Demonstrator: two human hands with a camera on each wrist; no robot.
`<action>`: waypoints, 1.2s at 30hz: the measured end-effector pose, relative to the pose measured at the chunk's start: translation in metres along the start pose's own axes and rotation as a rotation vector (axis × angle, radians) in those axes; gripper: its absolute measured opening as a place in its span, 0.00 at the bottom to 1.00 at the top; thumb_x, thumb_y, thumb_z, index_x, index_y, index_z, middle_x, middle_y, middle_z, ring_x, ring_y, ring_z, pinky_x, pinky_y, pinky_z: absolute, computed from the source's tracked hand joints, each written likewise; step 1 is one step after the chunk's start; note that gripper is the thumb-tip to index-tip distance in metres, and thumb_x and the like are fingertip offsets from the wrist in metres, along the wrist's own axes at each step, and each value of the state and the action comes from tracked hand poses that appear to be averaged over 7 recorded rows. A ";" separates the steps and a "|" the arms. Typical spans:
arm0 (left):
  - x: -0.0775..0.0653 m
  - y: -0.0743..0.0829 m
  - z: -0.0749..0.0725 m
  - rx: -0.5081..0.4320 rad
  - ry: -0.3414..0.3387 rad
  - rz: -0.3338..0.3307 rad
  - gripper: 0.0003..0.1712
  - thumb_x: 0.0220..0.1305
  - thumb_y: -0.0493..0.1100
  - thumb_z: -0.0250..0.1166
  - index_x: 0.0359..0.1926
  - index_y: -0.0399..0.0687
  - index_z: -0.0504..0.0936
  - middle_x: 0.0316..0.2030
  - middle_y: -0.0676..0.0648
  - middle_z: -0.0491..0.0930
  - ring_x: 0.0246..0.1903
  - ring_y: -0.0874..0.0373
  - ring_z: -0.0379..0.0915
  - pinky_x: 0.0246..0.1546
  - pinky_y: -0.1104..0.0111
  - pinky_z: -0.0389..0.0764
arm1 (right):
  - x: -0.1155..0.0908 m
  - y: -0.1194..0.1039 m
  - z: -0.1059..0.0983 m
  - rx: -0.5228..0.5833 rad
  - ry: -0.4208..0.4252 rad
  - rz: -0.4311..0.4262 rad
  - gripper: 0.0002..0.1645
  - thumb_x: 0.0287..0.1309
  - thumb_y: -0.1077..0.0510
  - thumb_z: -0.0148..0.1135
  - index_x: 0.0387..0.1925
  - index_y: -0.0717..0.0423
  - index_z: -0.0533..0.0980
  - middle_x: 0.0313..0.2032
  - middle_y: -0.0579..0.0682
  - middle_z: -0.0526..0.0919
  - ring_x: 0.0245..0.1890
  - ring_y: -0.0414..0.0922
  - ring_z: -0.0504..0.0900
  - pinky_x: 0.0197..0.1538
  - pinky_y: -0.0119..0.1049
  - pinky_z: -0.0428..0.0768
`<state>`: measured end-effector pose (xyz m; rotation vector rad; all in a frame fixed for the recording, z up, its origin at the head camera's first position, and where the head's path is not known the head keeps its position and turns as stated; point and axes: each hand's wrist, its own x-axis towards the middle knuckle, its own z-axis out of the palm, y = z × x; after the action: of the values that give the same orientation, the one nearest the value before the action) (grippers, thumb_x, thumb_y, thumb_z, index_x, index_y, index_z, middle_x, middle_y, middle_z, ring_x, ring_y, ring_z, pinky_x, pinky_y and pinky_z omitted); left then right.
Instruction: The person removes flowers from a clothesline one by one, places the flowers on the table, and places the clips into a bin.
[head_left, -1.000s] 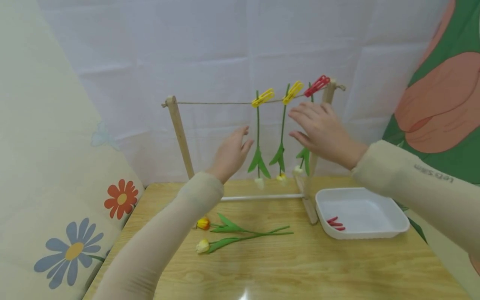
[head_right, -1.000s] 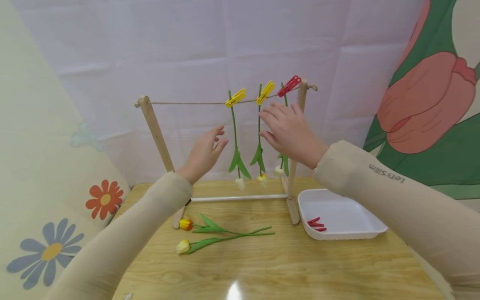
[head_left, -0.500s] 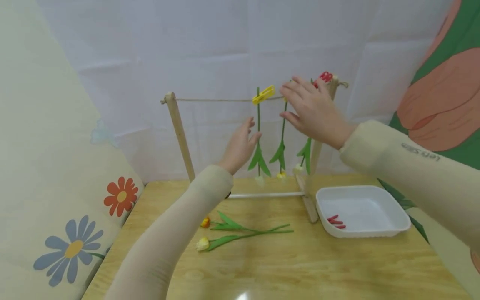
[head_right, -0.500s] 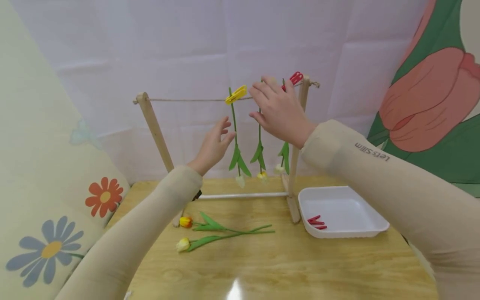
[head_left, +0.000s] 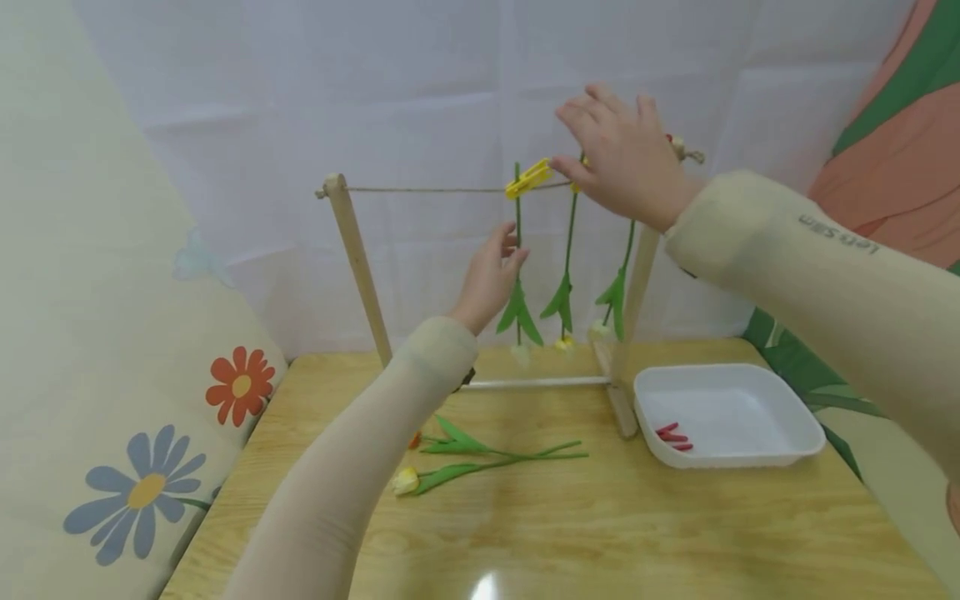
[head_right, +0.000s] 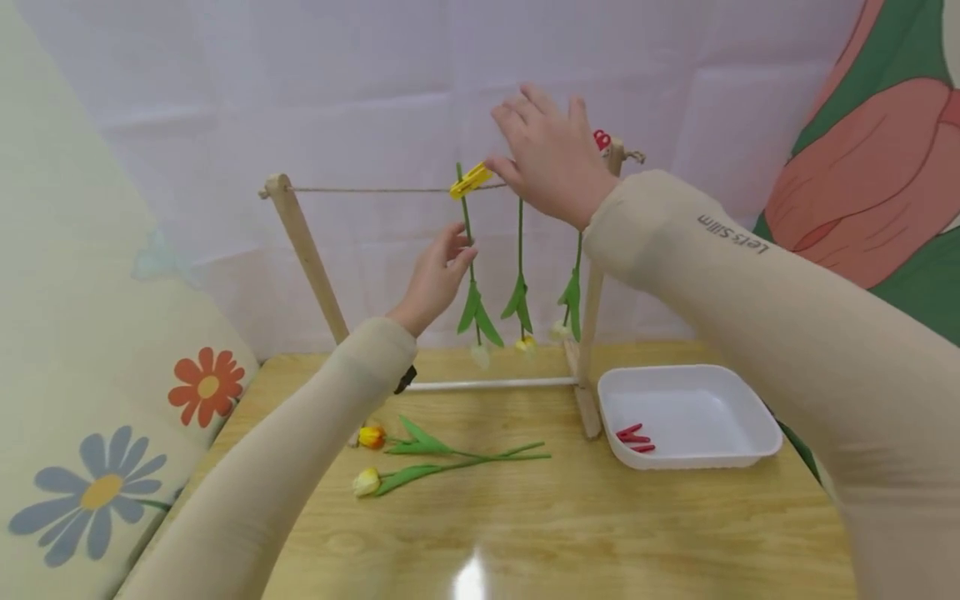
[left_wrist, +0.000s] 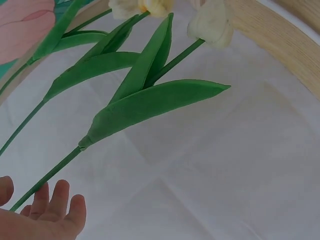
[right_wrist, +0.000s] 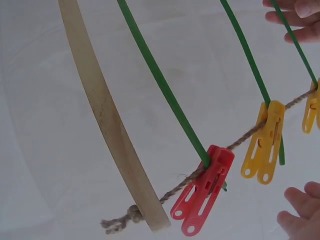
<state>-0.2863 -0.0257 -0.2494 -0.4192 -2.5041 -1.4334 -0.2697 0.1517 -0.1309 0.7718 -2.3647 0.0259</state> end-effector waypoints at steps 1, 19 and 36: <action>0.001 0.000 0.000 -0.009 0.012 0.001 0.29 0.73 0.42 0.54 0.71 0.44 0.60 0.60 0.42 0.73 0.58 0.53 0.70 0.58 0.65 0.74 | 0.003 0.000 -0.001 -0.006 -0.020 0.008 0.34 0.72 0.48 0.51 0.67 0.68 0.61 0.67 0.65 0.63 0.72 0.59 0.52 0.68 0.67 0.48; 0.008 0.004 0.000 -0.144 0.043 0.030 0.18 0.71 0.37 0.55 0.59 0.37 0.73 0.50 0.40 0.79 0.47 0.54 0.77 0.49 0.72 0.78 | 0.036 0.005 -0.006 0.069 -0.396 -0.022 0.25 0.75 0.50 0.45 0.60 0.65 0.71 0.62 0.65 0.71 0.70 0.60 0.56 0.66 0.72 0.38; 0.002 -0.007 0.007 -0.209 0.037 -0.002 0.14 0.69 0.32 0.56 0.53 0.31 0.77 0.46 0.36 0.80 0.43 0.50 0.79 0.47 0.70 0.80 | 0.021 0.000 0.003 -0.011 -0.206 -0.234 0.14 0.62 0.57 0.65 0.35 0.68 0.79 0.33 0.61 0.81 0.33 0.55 0.71 0.39 0.49 0.70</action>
<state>-0.2911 -0.0232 -0.2576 -0.4232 -2.3349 -1.6950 -0.2845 0.1403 -0.1210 1.0860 -2.4458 -0.1730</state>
